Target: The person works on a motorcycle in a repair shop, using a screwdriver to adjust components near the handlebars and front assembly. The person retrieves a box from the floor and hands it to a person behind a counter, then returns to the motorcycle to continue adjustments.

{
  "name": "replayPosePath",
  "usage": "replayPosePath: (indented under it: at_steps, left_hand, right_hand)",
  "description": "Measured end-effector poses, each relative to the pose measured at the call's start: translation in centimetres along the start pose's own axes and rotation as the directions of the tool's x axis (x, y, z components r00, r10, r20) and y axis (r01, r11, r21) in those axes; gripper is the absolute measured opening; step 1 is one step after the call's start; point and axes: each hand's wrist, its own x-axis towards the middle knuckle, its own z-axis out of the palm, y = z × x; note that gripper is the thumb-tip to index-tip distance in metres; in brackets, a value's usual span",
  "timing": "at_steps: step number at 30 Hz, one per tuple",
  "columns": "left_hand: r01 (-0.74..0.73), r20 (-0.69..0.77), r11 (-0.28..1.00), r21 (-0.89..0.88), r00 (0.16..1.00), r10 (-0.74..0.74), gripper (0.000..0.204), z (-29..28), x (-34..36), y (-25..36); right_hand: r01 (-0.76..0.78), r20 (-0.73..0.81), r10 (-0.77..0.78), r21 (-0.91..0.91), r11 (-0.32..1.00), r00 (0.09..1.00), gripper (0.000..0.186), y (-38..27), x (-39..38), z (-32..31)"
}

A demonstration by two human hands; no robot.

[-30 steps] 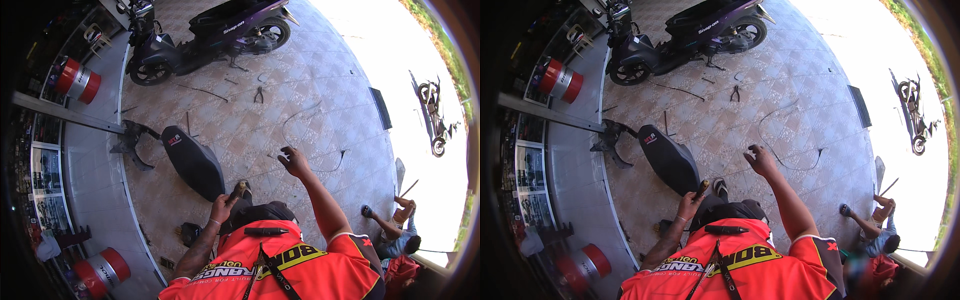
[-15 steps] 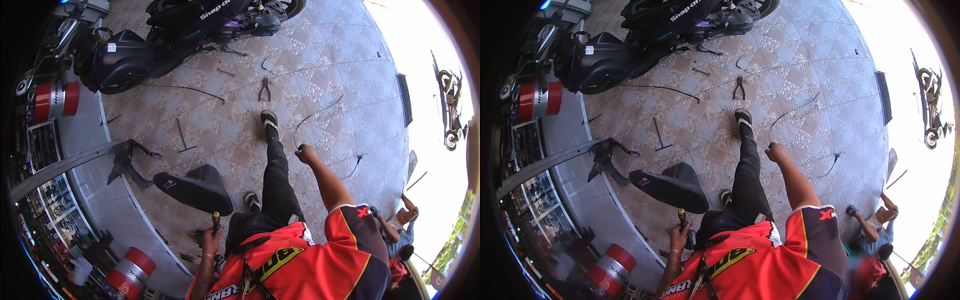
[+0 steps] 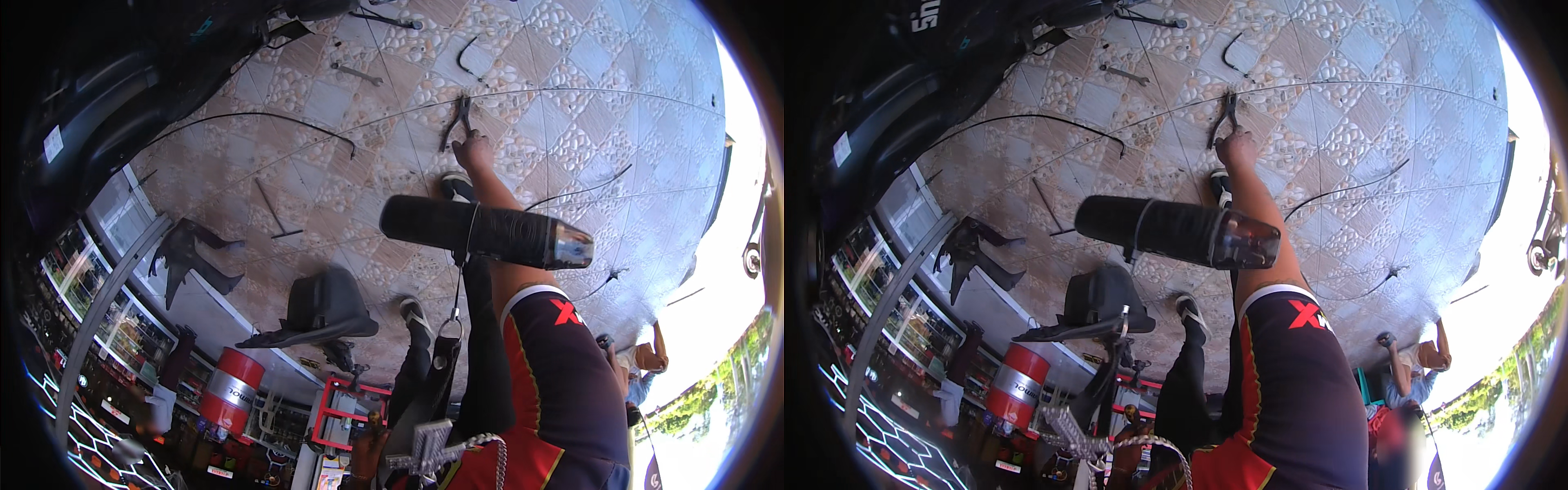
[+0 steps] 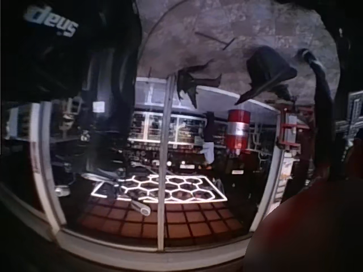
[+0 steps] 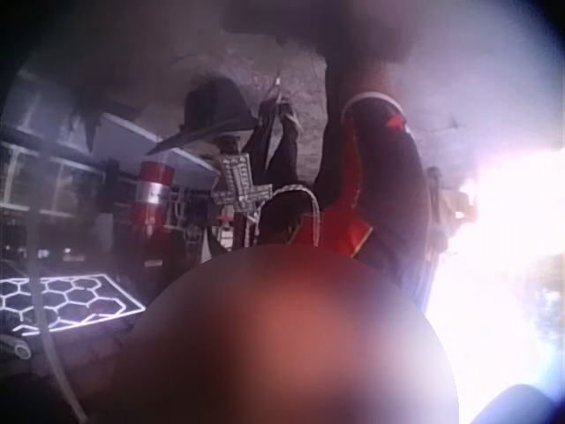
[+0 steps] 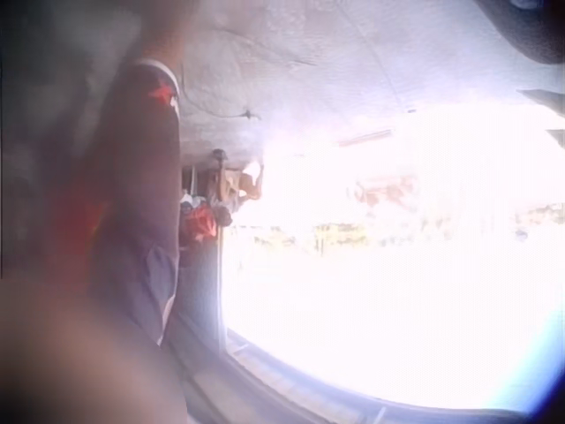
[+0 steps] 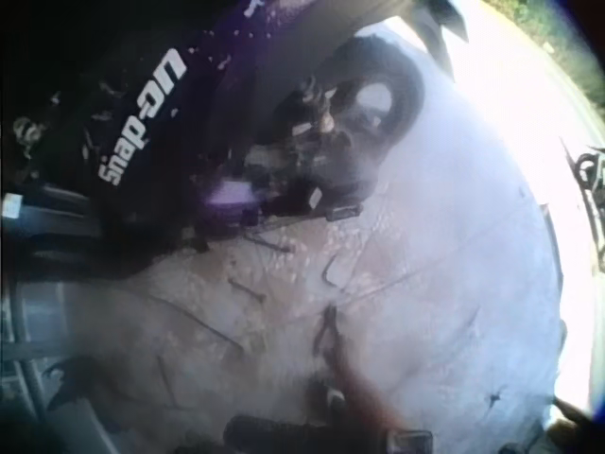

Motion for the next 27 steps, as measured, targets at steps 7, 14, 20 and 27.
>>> replayPosePath:
  at_steps: [7, 14, 20, 27]
  left_hand:
    - [0.145, 0.080, 0.986, 0.084, 0.985, -0.151, 0.028, 0.7, 3.8, 0.7]
    - [0.073, 0.116, 0.988, 0.134, 0.989, -0.089, 0.035, 0.0, 5.1, 0.0]
    - [-0.032, 0.090, 0.998, -0.046, 0.995, 0.036, 0.031, -2.4, 2.3, 2.4]
    - [-0.388, -0.031, 0.910, -0.149, 0.921, 0.387, 0.034, -9.2, -3.2, 5.8]
  right_hand:
    - [-0.238, -0.057, 0.241, 0.064, 0.969, 0.969, 0.089, -3.2, 5.3, 4.2]
    - [-0.106, 0.123, 0.099, 0.051, 0.993, 0.988, 0.076, 1.1, 4.7, 5.8]
    - [-0.030, 0.635, -0.321, 0.477, 0.878, 0.703, 0.021, 4.6, -10.1, 0.4]
    - [0.046, 0.878, -0.455, 0.453, 0.890, 0.149, 0.058, -10.6, -42.1, -20.2]
